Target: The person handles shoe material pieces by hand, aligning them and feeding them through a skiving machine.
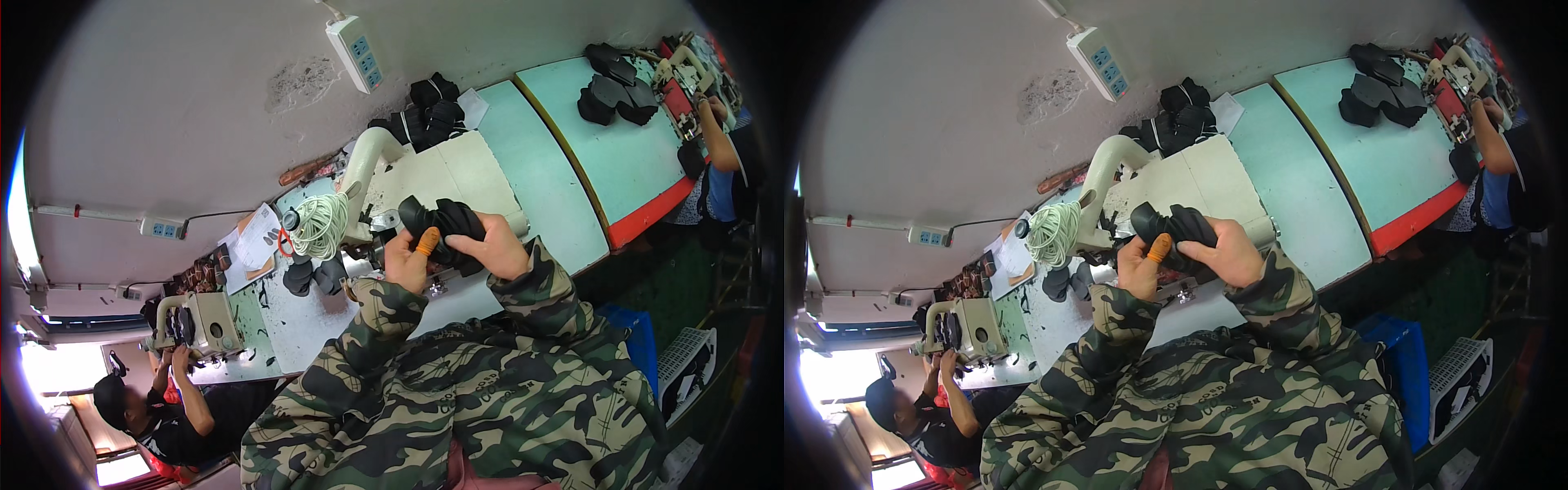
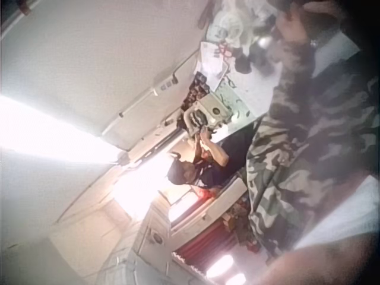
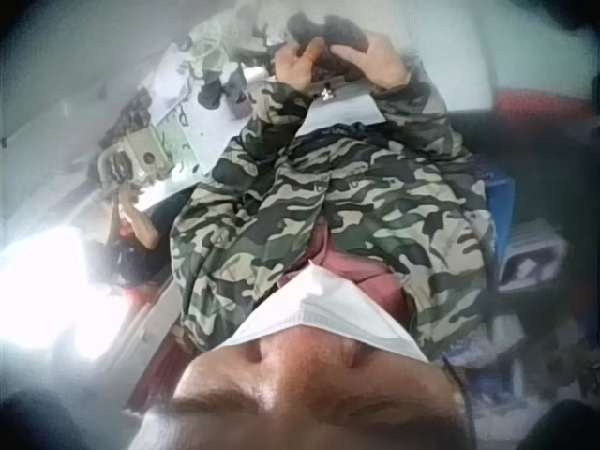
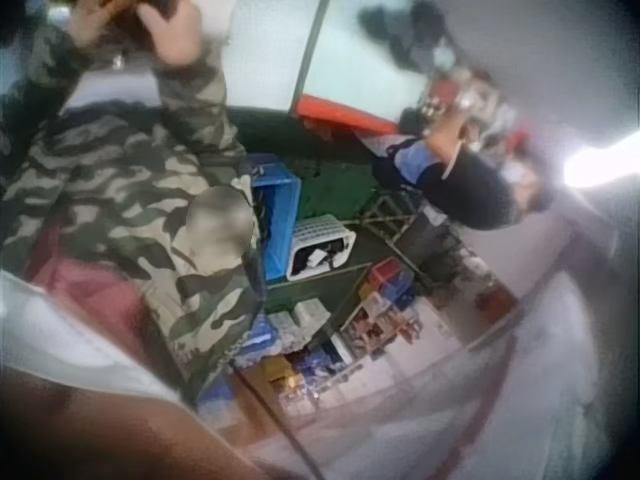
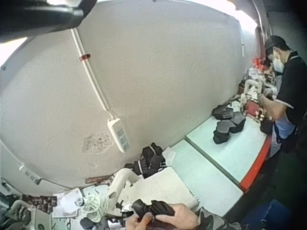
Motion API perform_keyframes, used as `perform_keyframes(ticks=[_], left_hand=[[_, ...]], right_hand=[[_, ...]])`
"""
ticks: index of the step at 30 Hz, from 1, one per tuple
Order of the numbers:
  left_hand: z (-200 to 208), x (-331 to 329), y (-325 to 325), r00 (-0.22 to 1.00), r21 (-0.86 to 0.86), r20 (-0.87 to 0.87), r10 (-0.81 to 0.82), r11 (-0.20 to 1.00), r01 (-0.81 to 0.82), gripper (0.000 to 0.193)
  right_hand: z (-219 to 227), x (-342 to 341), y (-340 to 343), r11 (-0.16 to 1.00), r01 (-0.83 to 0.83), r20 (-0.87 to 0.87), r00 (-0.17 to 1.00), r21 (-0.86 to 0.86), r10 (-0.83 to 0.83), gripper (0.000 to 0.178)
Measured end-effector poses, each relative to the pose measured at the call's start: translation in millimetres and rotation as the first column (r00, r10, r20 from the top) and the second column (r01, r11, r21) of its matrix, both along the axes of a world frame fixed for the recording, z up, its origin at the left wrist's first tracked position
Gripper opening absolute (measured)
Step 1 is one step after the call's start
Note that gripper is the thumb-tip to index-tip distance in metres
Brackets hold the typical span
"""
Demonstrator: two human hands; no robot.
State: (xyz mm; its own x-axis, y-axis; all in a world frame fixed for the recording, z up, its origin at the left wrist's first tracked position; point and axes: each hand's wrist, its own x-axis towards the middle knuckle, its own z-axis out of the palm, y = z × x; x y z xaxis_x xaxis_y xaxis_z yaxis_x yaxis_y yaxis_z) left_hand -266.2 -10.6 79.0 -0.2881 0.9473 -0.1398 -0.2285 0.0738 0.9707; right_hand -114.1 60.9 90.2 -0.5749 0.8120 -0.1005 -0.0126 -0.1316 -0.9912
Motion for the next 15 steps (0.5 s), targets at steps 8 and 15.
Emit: perform_keyframes(ticks=[8,15], left_hand=[[13.7,-19.2,13.7,0.621,0.043,-0.78,0.08,0.996,-0.076,0.015],[27.6,-13.5,52.4,-0.102,-0.284,-0.957,-0.272,0.951,0.126,0.015]], right_hand=[[15.8,18.0,75.3,0.86,0.058,0.368,0.887,0.508,-0.278,0.035],[-1.9,-15.1,92.1,0.697,-0.511,0.491,0.833,0.503,0.256,0.055]])
